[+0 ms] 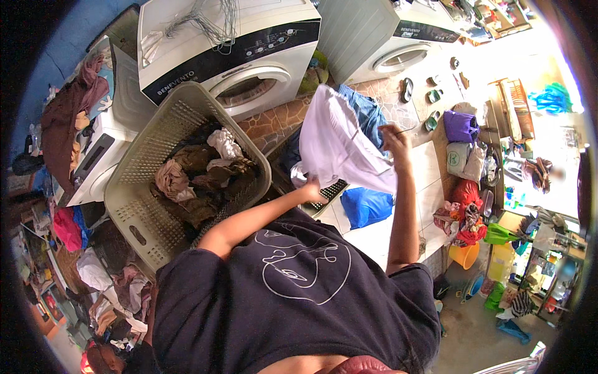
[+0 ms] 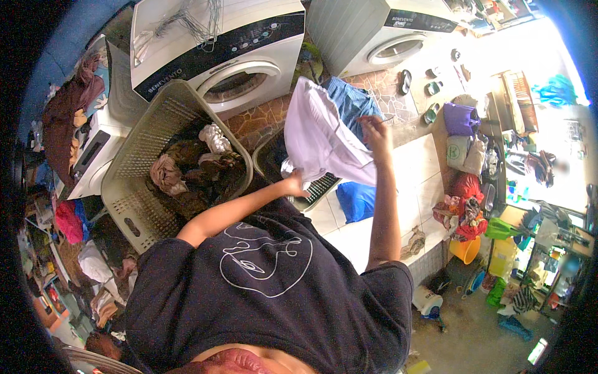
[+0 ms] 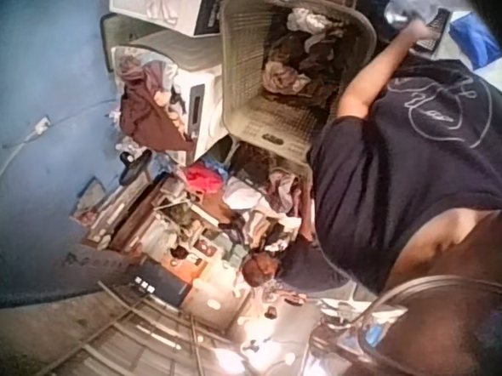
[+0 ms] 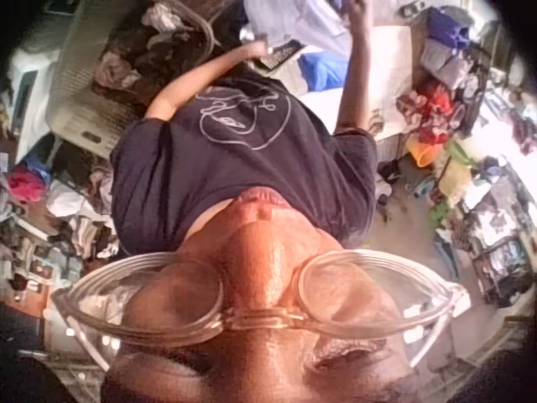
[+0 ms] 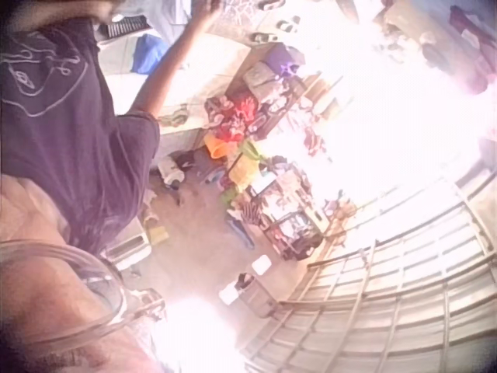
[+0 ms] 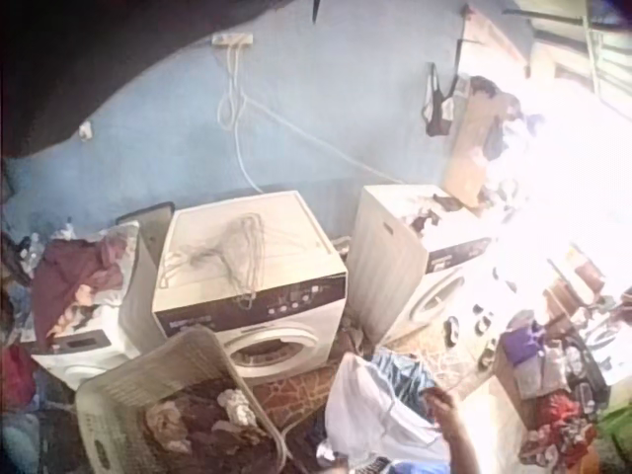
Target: The person sorts clothes from a laundry basket, picking up each item, unfolding it, and placing it on a washing machine. The person handles shirts, pants, and other garments one by one.
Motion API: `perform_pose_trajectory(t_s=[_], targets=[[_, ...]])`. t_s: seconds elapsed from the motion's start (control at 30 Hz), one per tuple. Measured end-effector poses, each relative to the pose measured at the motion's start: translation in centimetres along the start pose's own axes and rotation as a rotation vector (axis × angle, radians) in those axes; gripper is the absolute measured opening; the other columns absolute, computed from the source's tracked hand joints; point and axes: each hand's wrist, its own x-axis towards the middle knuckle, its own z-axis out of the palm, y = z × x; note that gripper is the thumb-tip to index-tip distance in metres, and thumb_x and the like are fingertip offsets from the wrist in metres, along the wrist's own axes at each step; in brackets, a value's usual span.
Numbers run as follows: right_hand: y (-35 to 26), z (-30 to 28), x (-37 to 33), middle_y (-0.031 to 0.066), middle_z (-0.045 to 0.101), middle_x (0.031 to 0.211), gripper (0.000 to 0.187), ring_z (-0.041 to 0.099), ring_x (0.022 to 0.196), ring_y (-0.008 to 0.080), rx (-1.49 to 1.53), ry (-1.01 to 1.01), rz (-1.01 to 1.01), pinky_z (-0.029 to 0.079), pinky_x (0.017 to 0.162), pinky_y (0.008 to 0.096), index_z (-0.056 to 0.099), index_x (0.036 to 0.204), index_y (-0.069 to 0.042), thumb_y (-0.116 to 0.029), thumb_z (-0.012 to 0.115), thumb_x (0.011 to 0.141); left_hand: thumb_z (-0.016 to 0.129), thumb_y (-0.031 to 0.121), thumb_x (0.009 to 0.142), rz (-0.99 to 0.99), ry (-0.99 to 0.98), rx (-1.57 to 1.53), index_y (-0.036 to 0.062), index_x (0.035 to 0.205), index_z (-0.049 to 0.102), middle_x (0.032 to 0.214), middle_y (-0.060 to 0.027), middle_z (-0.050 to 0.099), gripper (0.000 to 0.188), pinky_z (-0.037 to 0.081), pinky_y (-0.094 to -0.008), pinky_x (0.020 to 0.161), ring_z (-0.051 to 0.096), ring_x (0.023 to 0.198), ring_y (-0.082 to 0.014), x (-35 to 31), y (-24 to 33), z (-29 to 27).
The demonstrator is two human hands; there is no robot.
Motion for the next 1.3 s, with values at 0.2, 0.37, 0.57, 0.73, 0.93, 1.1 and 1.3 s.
perform_pose_trajectory(t_s=[0.2,0.37,0.57,0.73,0.93,1.1,1.3], targets=[[14.8,-0.3,2.7,0.0010,0.059,0.063,0.012,0.045,0.049,0.0059,-0.052,0.072,0.340,0.036,0.046,0.0200,0.065,0.079,-0.003,-0.007,0.053,0.077,0.053,0.030,0.083,0.222,-0.245,-0.487,-0.0014,0.111,0.049,0.102,-0.0187,0.058,0.042,0.043,-0.0331,0.083,0.056,0.095,-0.0261,-5.1,-0.8,-3.4],[19.5,-6.8,10.2,-0.0005,0.056,0.066,0.016,0.045,0.053,0.0071,-0.129,0.030,0.246,0.037,0.045,0.0201,0.065,0.085,-0.008,-0.017,0.055,0.076,0.044,0.017,0.090,0.083,-0.096,-0.880,0.0005,0.117,0.044,0.105,-0.0106,0.056,0.031,0.041,-0.0275,0.087,0.052,0.099,-0.0150,-10.0,-2.0,-11.1],[18.7,-14.7,23.1,0.0050,0.053,0.075,0.020,0.045,0.062,0.0099,0.092,0.224,0.140,0.039,0.050,0.0229,0.055,0.088,-0.003,-0.016,0.061,0.075,0.038,0.010,0.087,-0.183,0.407,-1.121,0.0021,0.099,0.054,0.087,-0.0071,0.061,0.021,0.047,-0.0269,0.075,0.059,0.078,-0.0128,-15.4,-13.3,-14.8],[18.0,-8.6,25.4,0.0058,0.053,0.077,0.024,0.046,0.062,0.0100,-0.084,0.724,0.024,0.039,0.050,0.0209,0.053,0.093,-0.003,-0.014,0.062,0.074,0.057,0.015,0.076,-0.633,0.616,-0.634,-0.0005,0.092,0.053,0.087,-0.0086,0.061,0.023,0.045,-0.0326,0.075,0.058,0.083,-0.0198,-11.4,-27.6,-9.9],[10.5,9.1,14.8,0.0086,0.054,0.098,0.033,0.056,0.079,0.0135,-0.004,0.048,-0.188,0.046,0.063,0.0248,0.048,0.109,-0.004,-0.004,0.057,0.078,0.067,0.043,0.068,-0.587,0.778,0.029,-0.0007,0.117,0.043,0.105,-0.0229,0.053,0.070,0.042,-0.0425,0.083,0.054,0.095,-0.0318,-2.6,-32.1,-5.6],[3.3,21.1,3.3,0.0053,0.058,0.085,0.017,0.055,0.074,0.0119,-0.103,-0.543,-0.149,0.045,0.067,0.0242,0.053,0.100,0.001,-0.007,0.050,0.085,0.060,0.039,0.074,-0.676,0.982,-0.887,-0.0024,0.111,0.047,0.097,-0.0152,0.057,0.057,0.042,-0.0349,0.078,0.055,0.087,-0.0260,-5.9,-26.7,-12.6],[0.4,33.0,-2.7,0.0146,0.046,0.110,0.055,0.049,0.100,0.0277,-0.295,-0.574,-0.271,0.041,0.085,0.0346,0.037,0.120,-0.002,-0.006,0.063,0.072,0.051,0.022,0.083,0.020,1.069,-1.150,0.0009,0.112,0.049,0.101,-0.0042,0.056,0.036,0.040,-0.0251,0.079,0.051,0.090,-0.0109,-20.5,-16.8,-22.0]])
